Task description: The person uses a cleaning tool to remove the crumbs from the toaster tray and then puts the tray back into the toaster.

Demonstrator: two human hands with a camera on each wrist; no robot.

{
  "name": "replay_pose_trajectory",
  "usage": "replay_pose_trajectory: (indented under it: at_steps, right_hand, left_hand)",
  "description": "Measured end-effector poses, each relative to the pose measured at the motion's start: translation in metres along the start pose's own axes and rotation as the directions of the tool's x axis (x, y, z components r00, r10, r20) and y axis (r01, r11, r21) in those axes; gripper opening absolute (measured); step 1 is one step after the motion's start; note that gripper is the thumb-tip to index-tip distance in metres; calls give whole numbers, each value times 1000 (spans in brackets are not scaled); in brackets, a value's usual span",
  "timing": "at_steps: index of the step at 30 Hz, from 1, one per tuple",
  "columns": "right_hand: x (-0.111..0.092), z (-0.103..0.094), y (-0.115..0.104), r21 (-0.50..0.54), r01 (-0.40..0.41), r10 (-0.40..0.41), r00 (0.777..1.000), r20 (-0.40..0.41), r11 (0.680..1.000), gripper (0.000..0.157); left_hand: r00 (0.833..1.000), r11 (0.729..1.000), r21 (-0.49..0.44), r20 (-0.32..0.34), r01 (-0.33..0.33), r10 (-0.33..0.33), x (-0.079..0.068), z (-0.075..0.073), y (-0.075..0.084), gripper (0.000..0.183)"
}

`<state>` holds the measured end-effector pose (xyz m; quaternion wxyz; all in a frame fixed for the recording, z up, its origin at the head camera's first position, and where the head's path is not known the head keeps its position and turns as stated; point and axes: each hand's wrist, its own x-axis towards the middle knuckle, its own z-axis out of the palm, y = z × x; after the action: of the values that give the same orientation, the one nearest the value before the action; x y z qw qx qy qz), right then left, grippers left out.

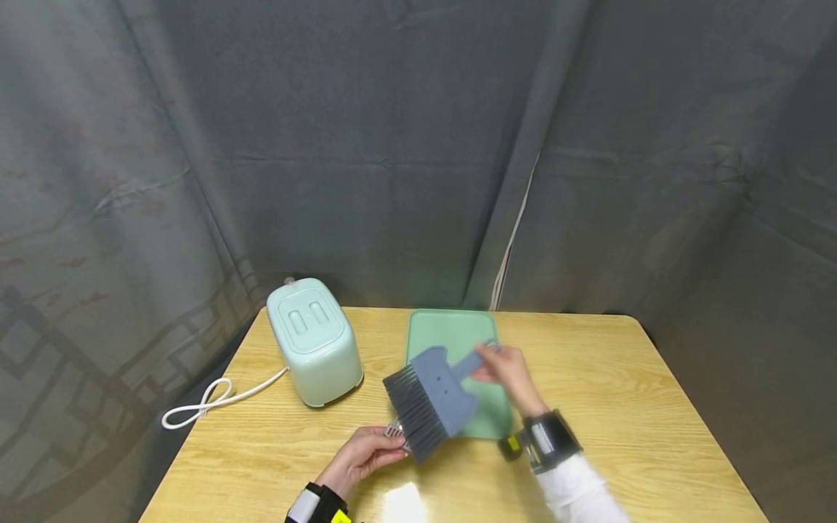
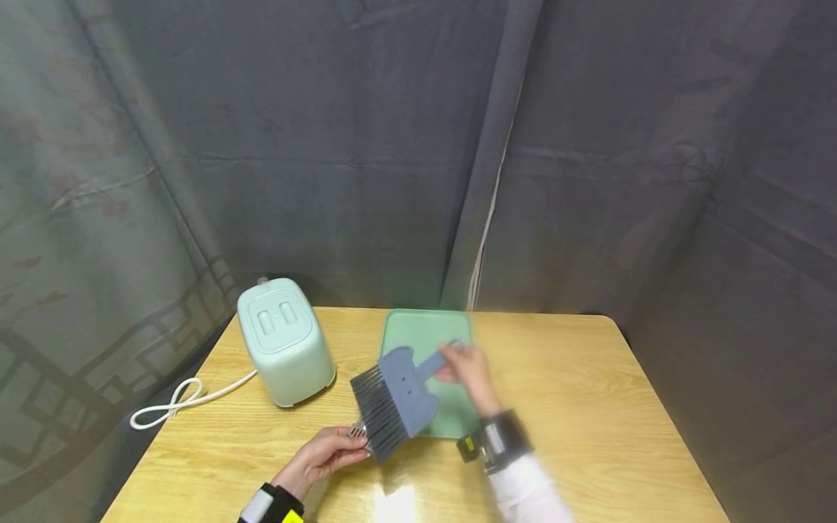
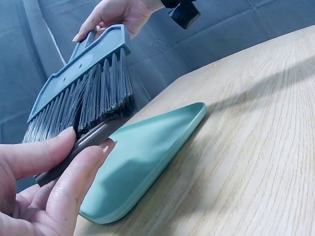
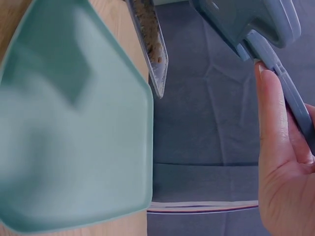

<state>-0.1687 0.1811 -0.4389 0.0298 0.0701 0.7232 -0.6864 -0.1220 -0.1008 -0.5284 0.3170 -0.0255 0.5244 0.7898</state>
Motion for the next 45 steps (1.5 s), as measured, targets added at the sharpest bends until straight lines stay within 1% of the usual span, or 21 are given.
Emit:
replay_pose_trajectory:
  at_steps: [9, 15, 21, 27, 32, 41, 45]
  right_hand:
    - [4, -5, 2, -4, -9, 9, 999, -30, 1000, 32]
    - [4, -12, 2, 13, -2, 3, 998, -62, 1000, 35]
    - [7, -19, 5, 35, 11, -8, 996, -90, 999, 33]
    - [10, -27, 8, 48, -12, 17, 994, -104, 999, 35]
    - [12, -31, 8, 60, -32, 39, 992, -121, 998, 40]
    - [14, -40, 11, 82, -28, 41, 986, -162, 996, 40]
    - [15, -44, 12, 91, -31, 47, 982, -182, 995, 39]
  left_hand:
    - [1000, 1000, -8, 4, -6, 6, 0, -2, -2, 18]
    - [1000, 1000, -13, 6, -6, 6, -1, -4, -3, 19]
    - [1000, 1000, -12, 10, -4, 4, -2, -6, -4, 18]
    - [1000, 1000, -13, 11, -2, 3, -2, -6, -5, 19]
    - [1000, 1000, -9, -6, 7, -7, -3, -7, -5, 20]
    - [1000, 1000, -5, -3, 2, -2, -3, -8, -5, 22]
    - [1000, 1000, -1, -11, 3, -3, -4, -8, -5, 23]
